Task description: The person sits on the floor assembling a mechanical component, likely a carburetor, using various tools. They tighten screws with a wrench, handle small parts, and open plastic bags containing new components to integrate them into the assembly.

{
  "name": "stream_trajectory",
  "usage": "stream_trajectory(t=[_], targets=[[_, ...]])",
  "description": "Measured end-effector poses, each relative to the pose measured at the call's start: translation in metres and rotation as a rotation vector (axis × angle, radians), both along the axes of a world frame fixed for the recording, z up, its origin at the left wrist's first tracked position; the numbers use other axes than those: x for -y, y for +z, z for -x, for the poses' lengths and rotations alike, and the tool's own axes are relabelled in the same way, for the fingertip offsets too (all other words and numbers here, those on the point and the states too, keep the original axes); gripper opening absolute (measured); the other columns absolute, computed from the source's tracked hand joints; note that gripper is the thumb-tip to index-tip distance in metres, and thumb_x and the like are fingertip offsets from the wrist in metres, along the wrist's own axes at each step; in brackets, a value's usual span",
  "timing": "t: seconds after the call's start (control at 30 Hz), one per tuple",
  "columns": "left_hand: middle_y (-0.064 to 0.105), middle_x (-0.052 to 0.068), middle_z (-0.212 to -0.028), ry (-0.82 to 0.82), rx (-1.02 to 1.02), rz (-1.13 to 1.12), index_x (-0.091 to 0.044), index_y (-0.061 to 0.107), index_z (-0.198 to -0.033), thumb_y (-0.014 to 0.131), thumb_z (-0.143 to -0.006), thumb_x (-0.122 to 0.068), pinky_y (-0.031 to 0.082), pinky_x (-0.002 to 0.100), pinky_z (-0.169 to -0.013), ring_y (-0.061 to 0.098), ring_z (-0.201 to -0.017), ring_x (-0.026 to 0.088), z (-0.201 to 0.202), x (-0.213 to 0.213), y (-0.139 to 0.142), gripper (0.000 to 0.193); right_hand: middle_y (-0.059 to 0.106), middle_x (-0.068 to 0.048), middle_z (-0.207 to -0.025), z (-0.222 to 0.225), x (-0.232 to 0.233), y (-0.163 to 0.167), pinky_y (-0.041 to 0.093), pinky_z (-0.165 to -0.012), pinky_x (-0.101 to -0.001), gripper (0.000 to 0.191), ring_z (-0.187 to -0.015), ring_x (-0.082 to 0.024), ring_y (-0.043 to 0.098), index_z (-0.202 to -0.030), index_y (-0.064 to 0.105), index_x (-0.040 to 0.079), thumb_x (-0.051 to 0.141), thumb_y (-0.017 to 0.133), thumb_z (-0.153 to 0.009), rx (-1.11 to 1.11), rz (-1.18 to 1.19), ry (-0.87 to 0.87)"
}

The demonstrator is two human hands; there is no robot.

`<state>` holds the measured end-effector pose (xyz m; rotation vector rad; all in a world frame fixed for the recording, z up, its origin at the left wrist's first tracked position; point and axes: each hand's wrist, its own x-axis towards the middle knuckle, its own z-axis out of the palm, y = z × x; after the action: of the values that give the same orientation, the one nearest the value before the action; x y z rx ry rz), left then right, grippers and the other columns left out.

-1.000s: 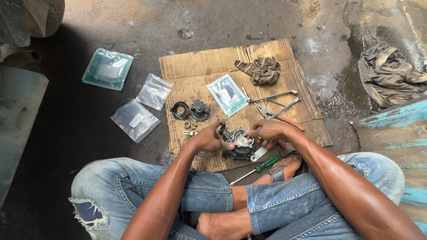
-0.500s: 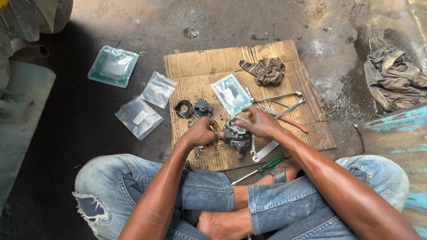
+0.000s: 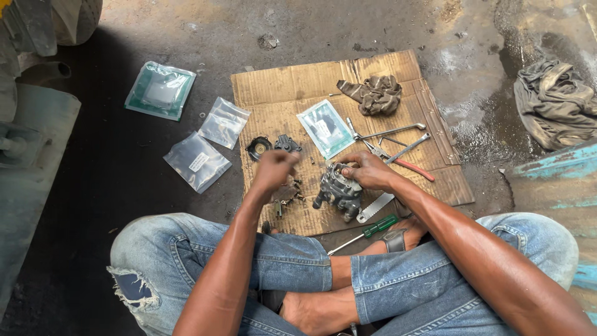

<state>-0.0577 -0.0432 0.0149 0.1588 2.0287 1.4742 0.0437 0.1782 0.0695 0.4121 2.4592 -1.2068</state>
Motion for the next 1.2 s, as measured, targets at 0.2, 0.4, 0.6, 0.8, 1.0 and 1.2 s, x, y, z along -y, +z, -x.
stream_trajectory(t=[0.2, 0.4, 0.6, 0.8, 1.0, 1.2], targets=[[0.074, 0.014, -0.079, 0.314, -0.061, 0.095, 0.003, 0.076, -0.087, 0.075, -0.092, -0.029, 0.051, 0.037, -0.058, 0.062, -0.059, 0.017, 0.017, 0.013, -0.002, 0.032, 0.077, -0.012, -0.113, 0.002, 0.014, 0.0, 0.056, -0.088, -0.0411, 0.038, -0.098, -0.026, 0.074, -0.13, 0.069, 0.015, 0.032, 0.062, -0.096, 0.028, -0.219, 0.047], [0.075, 0.014, -0.098, -0.257, -0.249, 0.431, -0.006, 0.074, -0.106, 0.073, -0.082, -0.006, 0.064, 0.038, -0.075, 0.075, -0.079, 0.023, 0.008, 0.011, -0.008, 0.023, 0.075, -0.011, -0.118, 0.004, 0.016, -0.009, 0.054, -0.101, -0.0452, 0.041, -0.103, -0.027, 0.074, -0.137, 0.064, 0.021, 0.04, 0.053, -0.102, 0.049, -0.415, 0.09], [0.078, 0.014, -0.108, -0.659, -0.552, 0.579, -0.009, 0.079, -0.105, 0.073, -0.078, 0.0, 0.059, 0.04, -0.09, 0.075, -0.097, 0.027, 0.032, 0.018, 0.001, 0.029, 0.076, -0.011, -0.116, 0.005, 0.005, -0.008, 0.053, -0.099, -0.045, 0.038, -0.102, -0.028, 0.072, -0.13, 0.07, 0.022, 0.039, 0.056, -0.099, -0.02, -0.46, 0.106], [0.075, 0.017, -0.105, -0.787, -0.742, 0.565, -0.007, 0.077, -0.101, 0.08, -0.076, -0.009, 0.057, 0.043, -0.087, 0.071, -0.101, 0.034, 0.021, 0.032, 0.006, 0.025, 0.077, -0.017, -0.107, 0.002, 0.009, -0.002, 0.055, -0.092, -0.0445, 0.038, -0.1, -0.035, 0.072, -0.125, 0.075, 0.021, 0.038, 0.06, -0.095, -0.106, -0.496, 0.142], [0.075, 0.017, -0.106, -0.748, -0.775, 0.56, -0.009, 0.075, -0.109, 0.08, -0.079, -0.012, 0.056, 0.045, -0.087, 0.071, -0.099, 0.035, 0.018, 0.026, 0.002, 0.032, 0.076, -0.017, -0.105, 0.001, 0.006, -0.008, 0.056, -0.09, -0.0448, 0.041, -0.098, -0.036, 0.073, -0.124, 0.073, 0.018, 0.042, 0.061, -0.094, -0.149, -0.46, 0.139], [0.077, 0.014, -0.102, -0.462, -0.676, 0.266, -0.005, 0.077, -0.103, 0.076, -0.077, -0.008, 0.057, 0.041, -0.086, 0.074, -0.093, 0.028, 0.025, 0.033, -0.003, 0.026, 0.078, -0.016, -0.104, 0.0, 0.004, -0.009, 0.057, -0.089, -0.0429, 0.045, -0.097, -0.034, 0.074, -0.126, 0.073, 0.02, 0.047, 0.061, -0.092, -0.114, -0.455, 0.133]])
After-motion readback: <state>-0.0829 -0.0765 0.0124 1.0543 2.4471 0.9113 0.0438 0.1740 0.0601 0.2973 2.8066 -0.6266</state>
